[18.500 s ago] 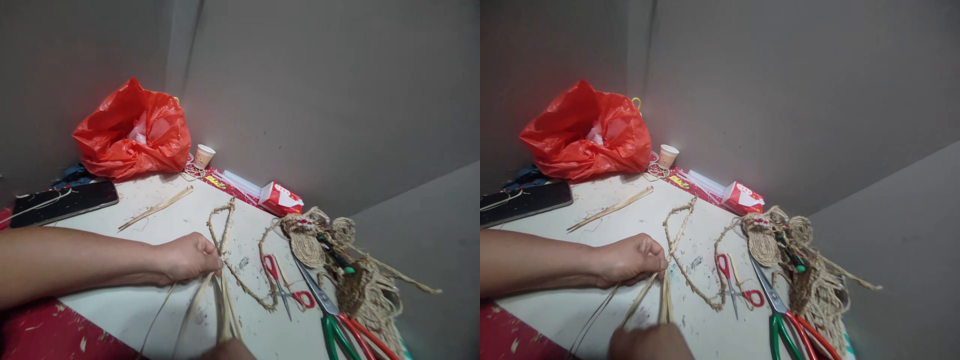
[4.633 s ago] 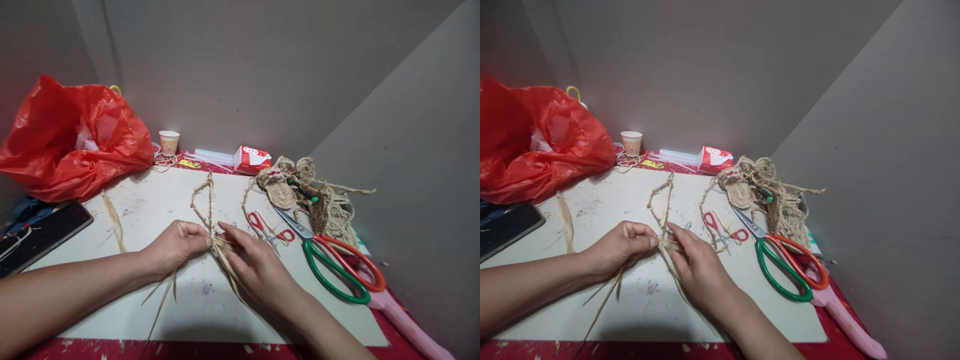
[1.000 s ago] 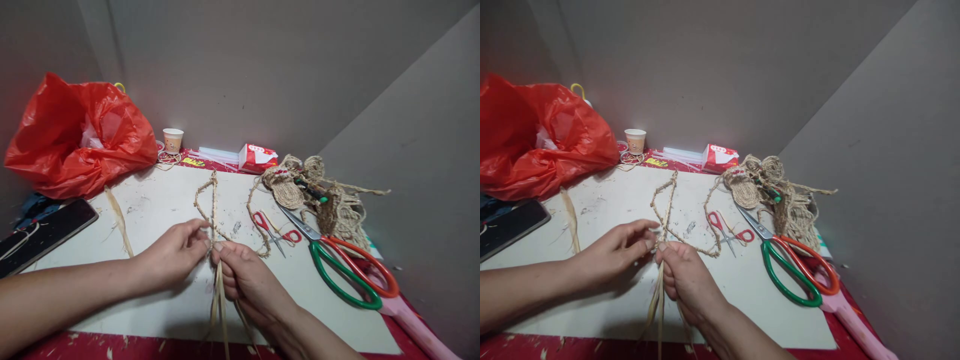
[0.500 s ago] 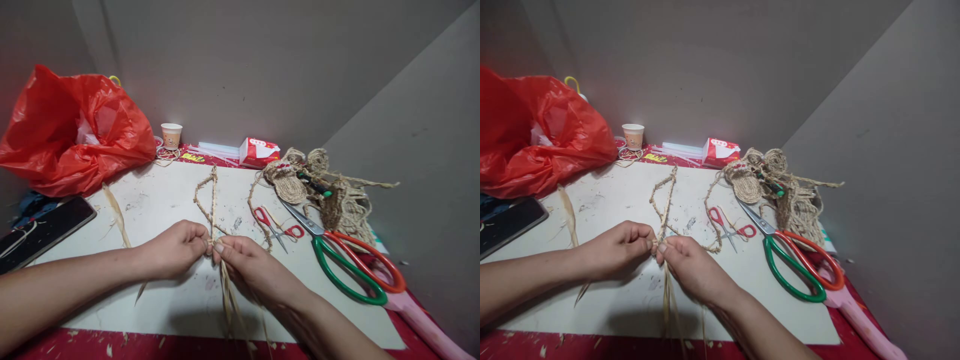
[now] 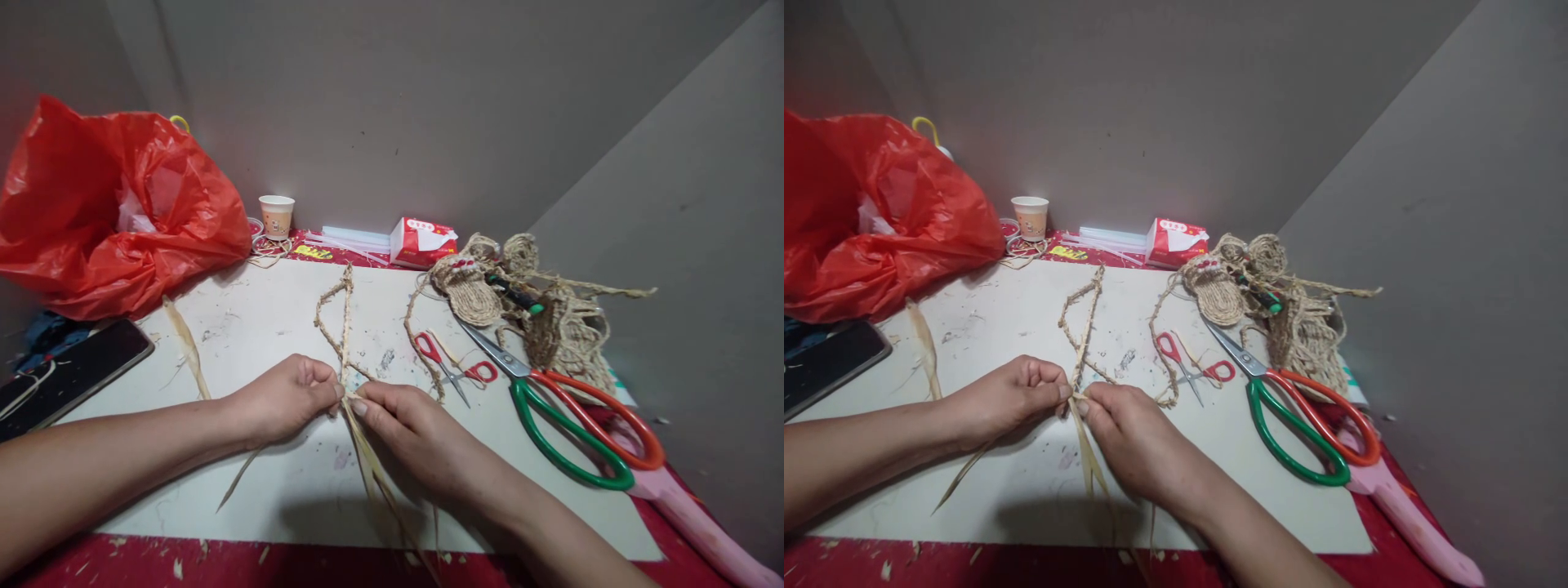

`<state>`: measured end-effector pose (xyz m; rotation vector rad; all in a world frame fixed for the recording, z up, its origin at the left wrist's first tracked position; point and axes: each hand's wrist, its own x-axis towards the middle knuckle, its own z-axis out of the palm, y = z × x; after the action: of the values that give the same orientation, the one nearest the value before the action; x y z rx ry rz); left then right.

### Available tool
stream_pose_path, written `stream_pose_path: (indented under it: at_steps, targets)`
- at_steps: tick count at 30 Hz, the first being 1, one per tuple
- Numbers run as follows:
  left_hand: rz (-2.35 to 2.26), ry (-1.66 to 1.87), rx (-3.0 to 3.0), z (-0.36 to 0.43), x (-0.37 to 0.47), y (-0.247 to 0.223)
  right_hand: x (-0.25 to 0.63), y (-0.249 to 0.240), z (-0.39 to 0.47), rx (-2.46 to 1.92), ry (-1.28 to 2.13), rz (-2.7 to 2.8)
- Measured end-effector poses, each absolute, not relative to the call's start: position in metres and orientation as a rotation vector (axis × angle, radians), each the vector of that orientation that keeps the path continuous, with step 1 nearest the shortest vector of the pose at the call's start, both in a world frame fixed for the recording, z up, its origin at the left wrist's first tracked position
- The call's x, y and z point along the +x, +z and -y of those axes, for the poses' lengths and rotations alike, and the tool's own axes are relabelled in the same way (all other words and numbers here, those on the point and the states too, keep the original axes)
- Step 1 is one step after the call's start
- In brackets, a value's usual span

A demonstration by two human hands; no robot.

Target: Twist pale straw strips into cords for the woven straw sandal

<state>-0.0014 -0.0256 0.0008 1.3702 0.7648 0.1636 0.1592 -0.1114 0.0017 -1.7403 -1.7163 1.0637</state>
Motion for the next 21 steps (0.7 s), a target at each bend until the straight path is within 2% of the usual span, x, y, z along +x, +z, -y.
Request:
stream_pose_path:
  at_steps: [3, 9, 18, 21]
  targets:
    - [-0.79, 0.141, 1.445, 0.026, -0.002, -0.003, 0.162, 0.008, 0.112, -1.81, 1.058, 1.687]
    - [-0.685, 0.203, 1.398, 0.031, -0.001, -0.008, 0.142, 0.006, 0.12, -1.692, 1.306, 1.416]
    - [-0.788, 0.265, 1.134, 0.04, -0.001, -0.005, 0.117, -0.012, 0.132, -2.112, 0.433, 2.049]
    - [-0.802, 0.25, 1.167, 0.038, -0.002, -0.005, 0.11, -0.017, 0.145, -1.928, 0.474, 2.234]
